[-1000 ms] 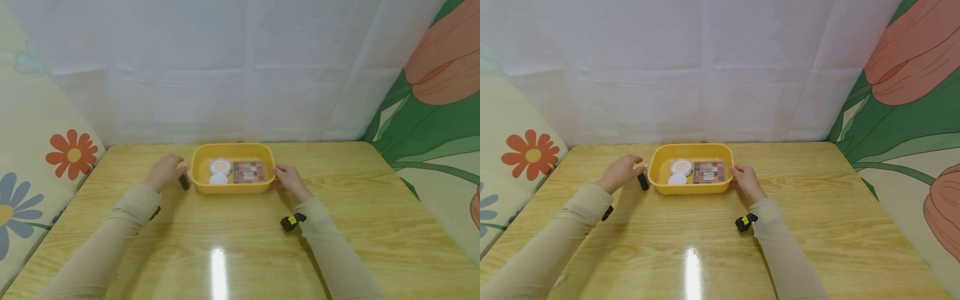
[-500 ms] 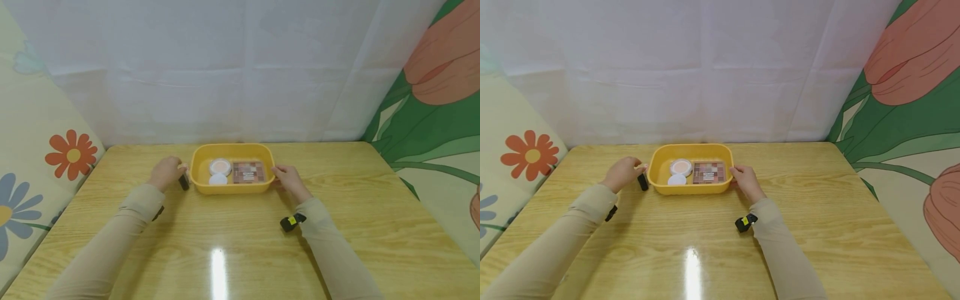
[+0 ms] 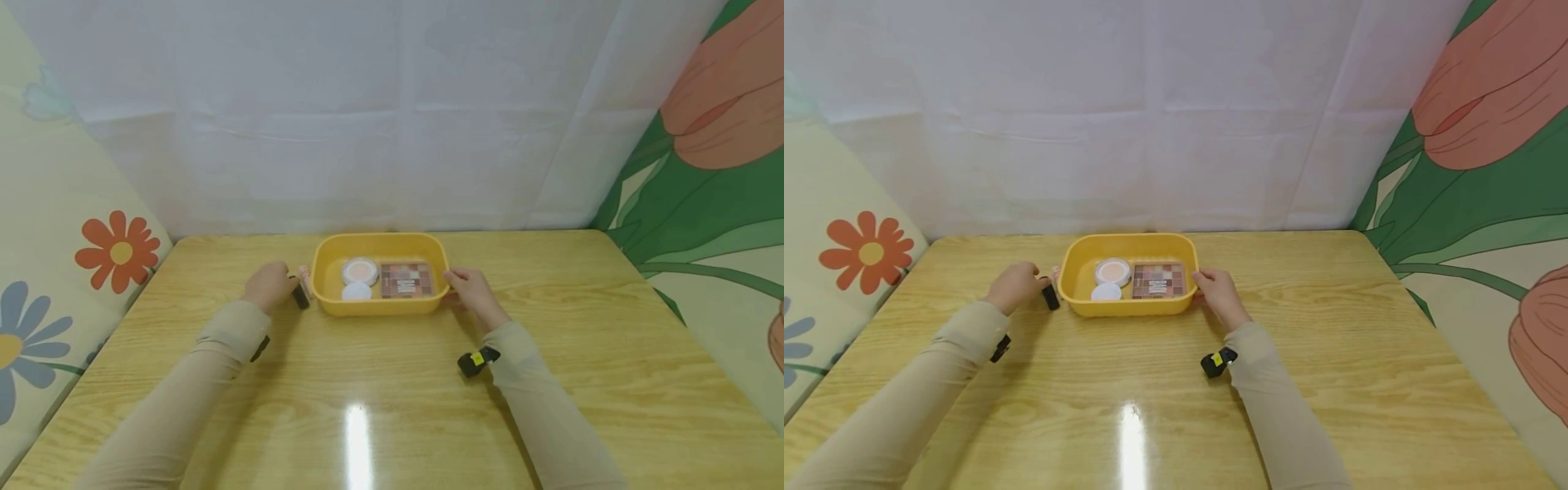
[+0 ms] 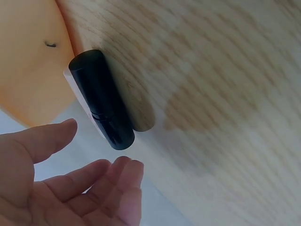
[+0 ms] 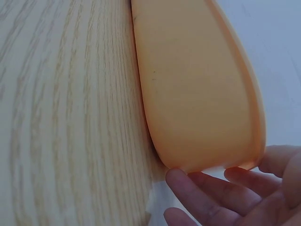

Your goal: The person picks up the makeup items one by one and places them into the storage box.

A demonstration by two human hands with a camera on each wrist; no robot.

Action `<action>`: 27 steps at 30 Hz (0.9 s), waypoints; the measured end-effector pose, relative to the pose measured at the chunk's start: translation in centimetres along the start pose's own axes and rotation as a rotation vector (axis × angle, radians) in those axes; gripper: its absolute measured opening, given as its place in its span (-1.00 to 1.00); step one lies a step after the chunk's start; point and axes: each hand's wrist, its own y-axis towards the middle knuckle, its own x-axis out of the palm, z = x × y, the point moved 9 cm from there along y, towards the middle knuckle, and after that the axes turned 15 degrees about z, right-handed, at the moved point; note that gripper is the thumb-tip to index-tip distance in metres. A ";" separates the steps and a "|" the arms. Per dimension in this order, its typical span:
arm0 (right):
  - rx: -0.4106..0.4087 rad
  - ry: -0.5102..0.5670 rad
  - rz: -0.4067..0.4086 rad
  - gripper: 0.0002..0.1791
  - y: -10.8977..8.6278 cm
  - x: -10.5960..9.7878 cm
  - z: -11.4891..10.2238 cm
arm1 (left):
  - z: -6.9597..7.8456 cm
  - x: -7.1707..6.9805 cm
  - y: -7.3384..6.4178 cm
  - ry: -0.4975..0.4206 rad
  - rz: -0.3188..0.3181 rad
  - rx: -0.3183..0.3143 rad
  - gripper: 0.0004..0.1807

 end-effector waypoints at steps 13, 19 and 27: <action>0.005 -0.013 0.001 -0.53 0.0 0.0 0.0 | -1.4 1.4 0.3 -0.037 -0.041 -0.050 -0.61; 0.008 -0.019 -0.001 -0.53 0.0 0.1 0.0 | -1.8 1.9 0.7 -0.047 -0.050 -0.052 -0.60; -0.012 0.028 -0.021 -0.53 -0.1 0.2 -0.1 | -0.9 1.8 0.6 -0.077 -0.048 -0.069 -0.67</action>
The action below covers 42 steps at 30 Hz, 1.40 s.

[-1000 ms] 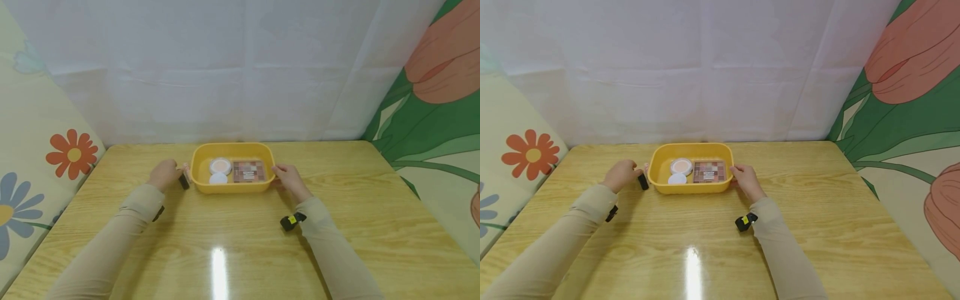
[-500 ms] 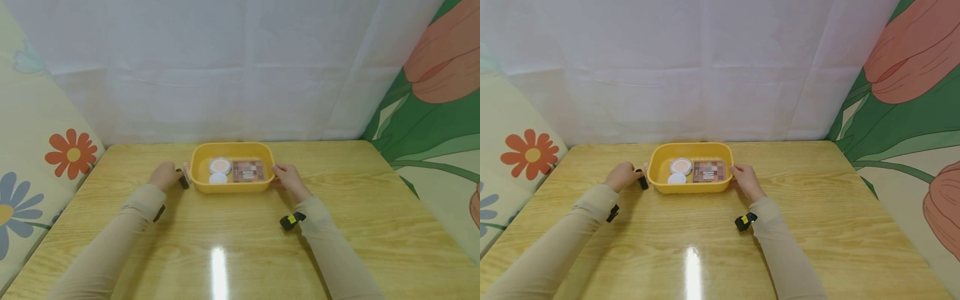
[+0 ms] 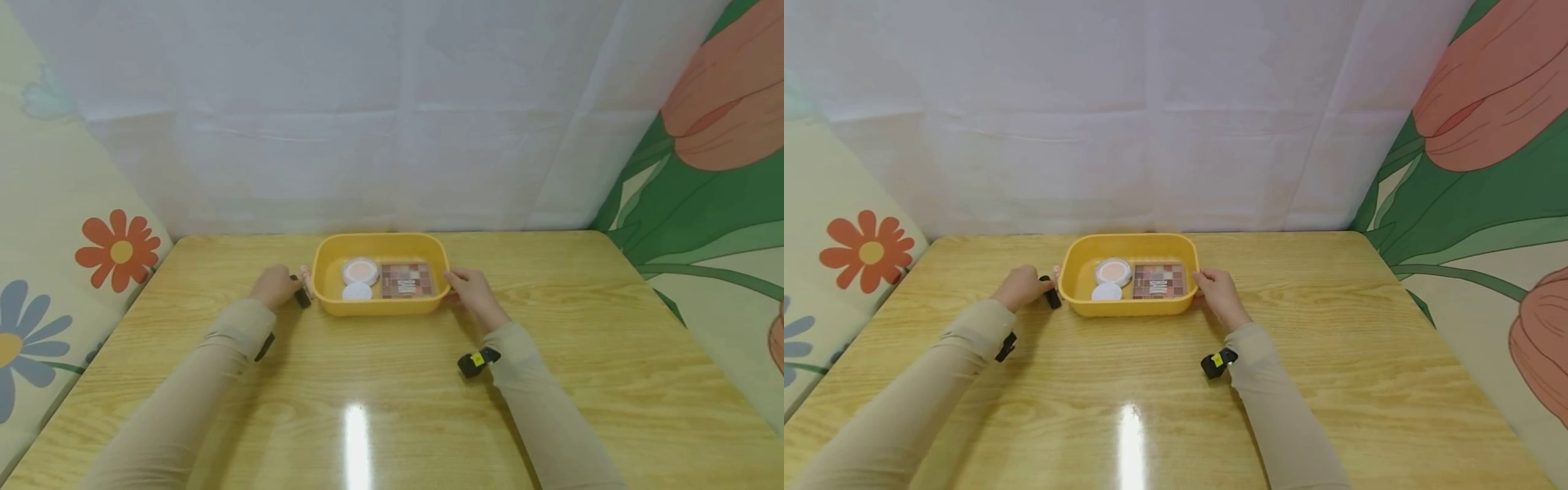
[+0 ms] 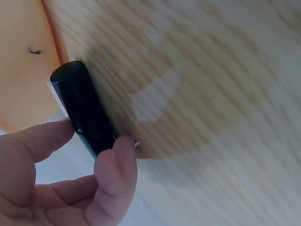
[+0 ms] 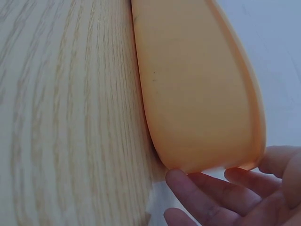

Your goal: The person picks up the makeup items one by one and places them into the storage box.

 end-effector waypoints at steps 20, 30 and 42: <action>0.008 0.020 0.010 -0.53 0.1 0.0 0.1 | -0.5 0.0 -0.4 -0.039 0.022 -0.078 -0.91; 0.010 0.036 0.005 -0.53 0.2 0.1 0.2 | -0.9 -0.7 -0.4 -0.085 0.028 -0.092 -0.69; -0.004 0.042 -0.003 -0.52 -0.3 -0.2 -0.3 | -0.3 -1.8 -0.6 -0.151 0.028 -0.099 -0.77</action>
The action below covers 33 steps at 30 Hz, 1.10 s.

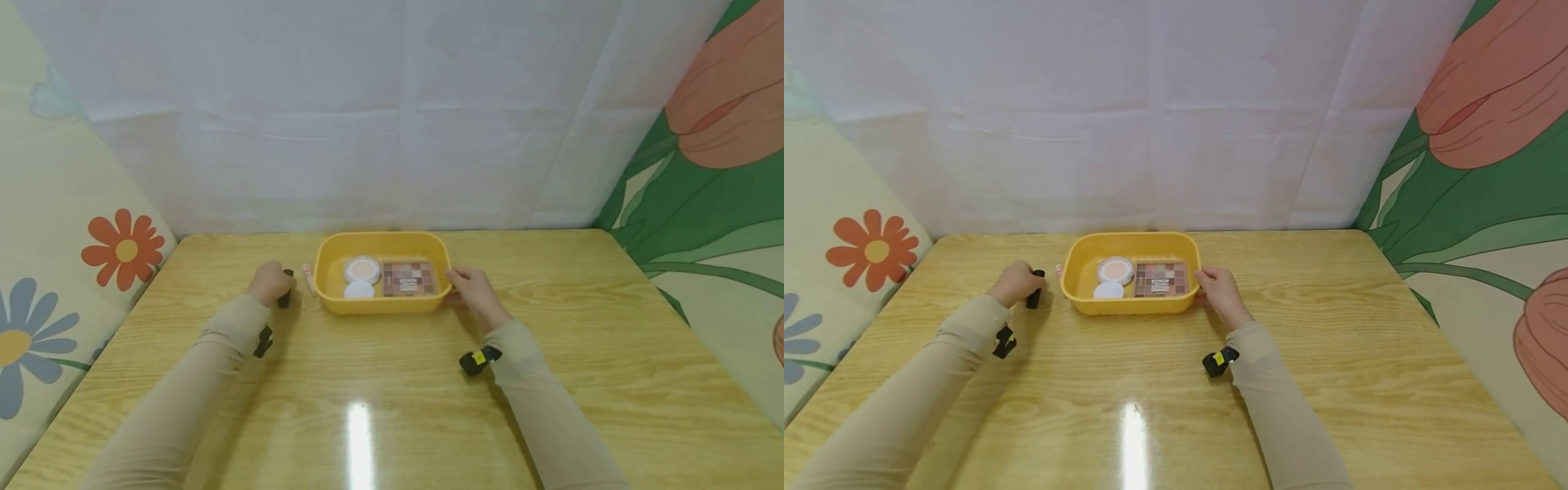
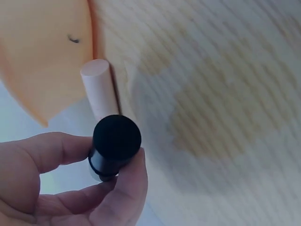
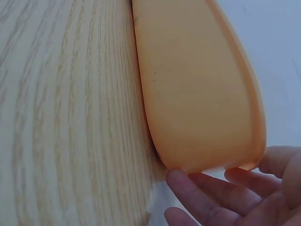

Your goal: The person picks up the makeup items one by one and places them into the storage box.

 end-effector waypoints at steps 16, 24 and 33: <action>0.011 -0.075 0.016 -0.52 0.5 0.0 0.4 | 1.8 -0.7 0.2 0.008 -0.009 0.030 -0.83; 0.010 -0.079 0.014 -0.52 0.6 -0.1 0.5 | 2.9 -0.9 0.3 -0.045 -0.032 0.014 -0.72; 0.009 -0.089 0.019 -0.53 0.7 0.0 0.5 | 5.0 -1.1 0.2 -0.009 -0.035 0.077 -0.70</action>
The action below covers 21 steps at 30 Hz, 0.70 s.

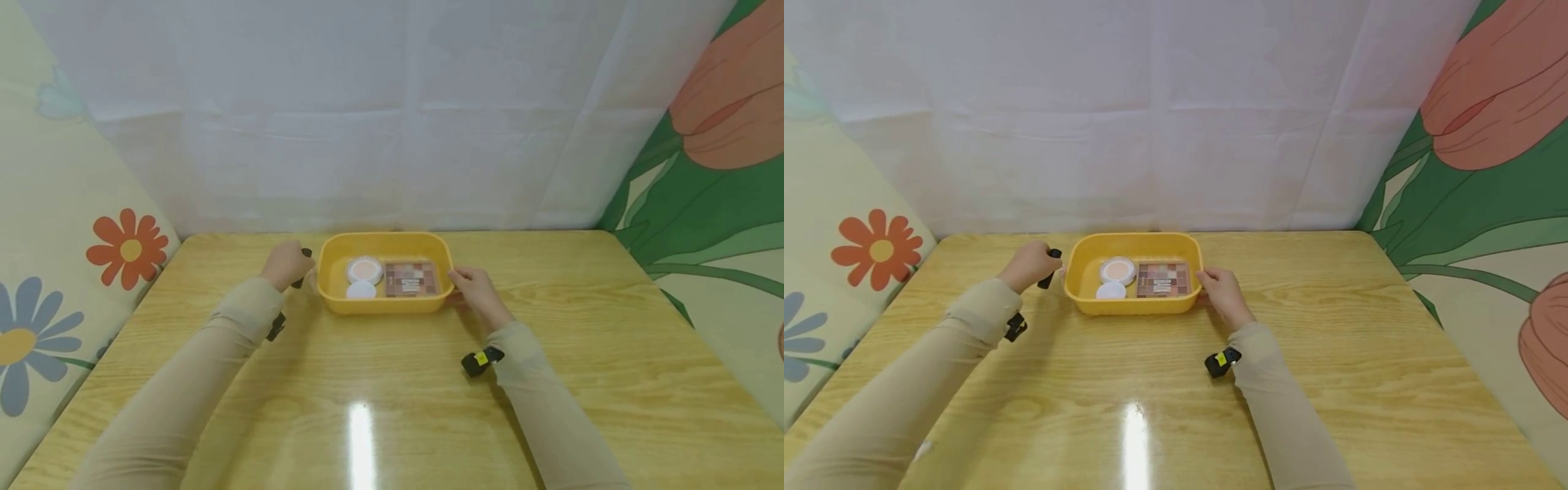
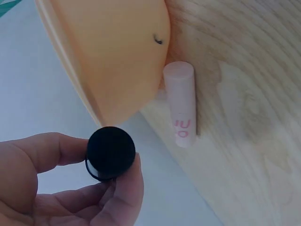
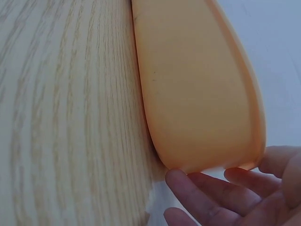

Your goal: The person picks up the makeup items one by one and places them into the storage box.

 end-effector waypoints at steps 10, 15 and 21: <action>0.000 0.010 -0.003 -0.51 0.0 -0.1 -0.1 | 2.0 -0.2 0.1 0.036 0.026 0.038 -0.70; -0.007 0.012 0.003 -0.51 -0.1 -0.2 -0.2 | 3.2 -0.4 0.2 0.052 0.054 0.067 -0.72; -0.013 0.005 0.008 -0.53 -0.1 -0.3 -0.4 | 4.3 0.0 0.6 0.065 0.057 0.108 -0.62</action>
